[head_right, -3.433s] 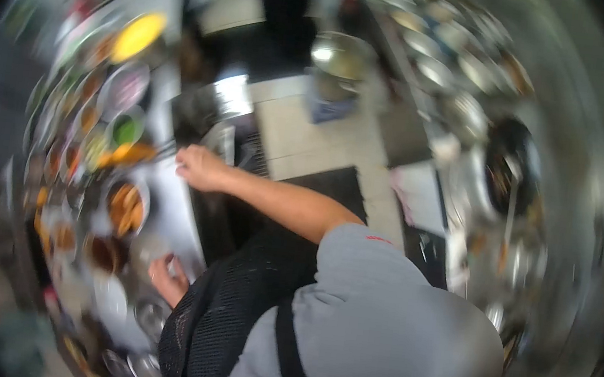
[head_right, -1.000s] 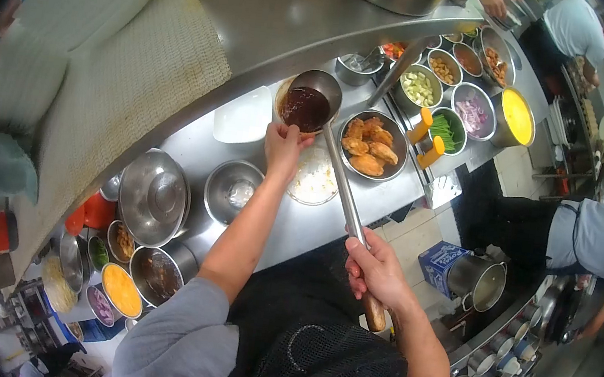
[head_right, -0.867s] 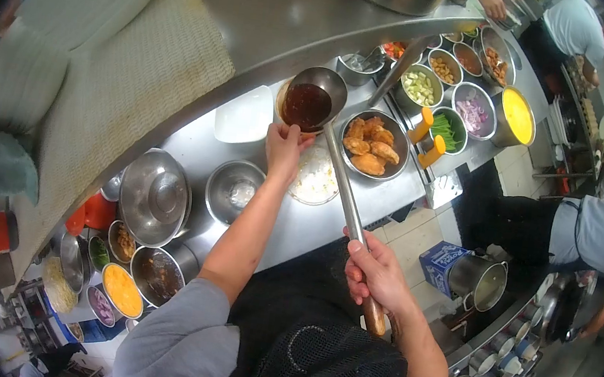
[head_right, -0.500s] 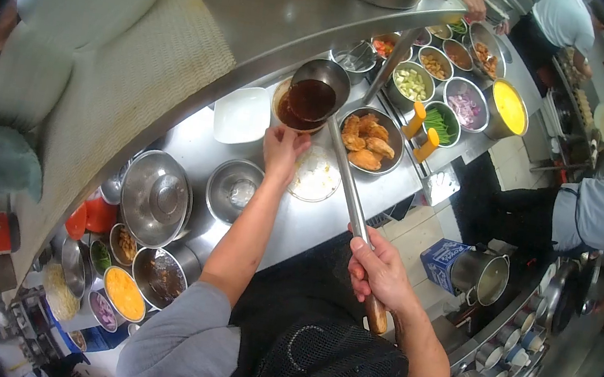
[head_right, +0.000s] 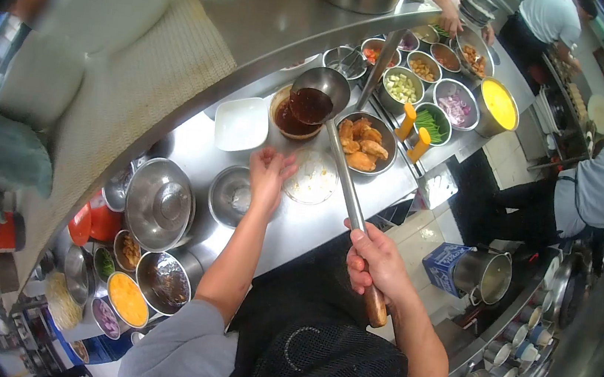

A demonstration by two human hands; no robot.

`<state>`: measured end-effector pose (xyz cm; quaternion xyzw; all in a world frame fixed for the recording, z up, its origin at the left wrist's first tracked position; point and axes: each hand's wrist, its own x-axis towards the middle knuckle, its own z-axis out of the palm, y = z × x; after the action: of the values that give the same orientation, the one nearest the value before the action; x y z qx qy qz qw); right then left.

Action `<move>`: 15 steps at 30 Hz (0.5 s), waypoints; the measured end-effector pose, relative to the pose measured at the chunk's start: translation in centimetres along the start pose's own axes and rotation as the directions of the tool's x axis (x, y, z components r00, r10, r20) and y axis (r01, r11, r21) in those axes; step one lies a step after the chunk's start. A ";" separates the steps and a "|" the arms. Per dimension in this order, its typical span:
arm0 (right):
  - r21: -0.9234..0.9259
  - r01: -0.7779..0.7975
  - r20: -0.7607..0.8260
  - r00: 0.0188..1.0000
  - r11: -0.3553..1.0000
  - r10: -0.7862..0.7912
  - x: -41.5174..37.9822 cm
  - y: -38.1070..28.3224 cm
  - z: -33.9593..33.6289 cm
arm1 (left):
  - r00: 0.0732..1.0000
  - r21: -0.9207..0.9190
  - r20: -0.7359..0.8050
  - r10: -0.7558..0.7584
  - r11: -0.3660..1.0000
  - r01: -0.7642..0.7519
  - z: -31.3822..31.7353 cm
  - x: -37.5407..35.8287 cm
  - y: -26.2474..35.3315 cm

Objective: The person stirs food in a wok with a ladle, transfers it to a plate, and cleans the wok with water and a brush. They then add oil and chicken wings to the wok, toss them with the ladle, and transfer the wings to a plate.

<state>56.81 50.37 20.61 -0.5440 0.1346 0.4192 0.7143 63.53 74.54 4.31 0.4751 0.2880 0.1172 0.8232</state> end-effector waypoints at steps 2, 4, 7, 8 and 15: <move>0.105 -0.013 0.045 0.999 0.994 0.008 0.0 0.0 -0.2 | 1.000 0.014 0.024 0.012 1.000 -0.012 -0.4 -1.3 0.8; 0.105 0.004 0.043 0.999 0.994 -0.008 -0.1 0.2 -0.2 | 0.999 0.046 0.031 0.023 0.999 -0.024 -0.9 -2.3 1.2; 0.131 0.021 0.062 0.998 0.991 -0.030 -0.2 0.7 -0.7 | 0.999 0.101 0.042 0.034 0.994 -0.038 -1.7 -3.3 1.5; 0.153 0.022 0.082 0.996 0.988 -0.035 -0.3 0.8 -0.9 | 0.998 0.122 0.046 0.034 0.992 -0.039 -1.9 -3.7 1.5; 0.343 0.021 0.183 0.979 0.939 -0.089 -2.2 2.5 -3.9 | 0.982 0.236 0.178 0.064 0.966 -0.106 -1.8 -6.6 0.4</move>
<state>54.60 46.05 18.90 -0.3723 0.1185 0.4209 0.8187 57.18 73.00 6.32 0.5928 0.2089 0.0756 0.7741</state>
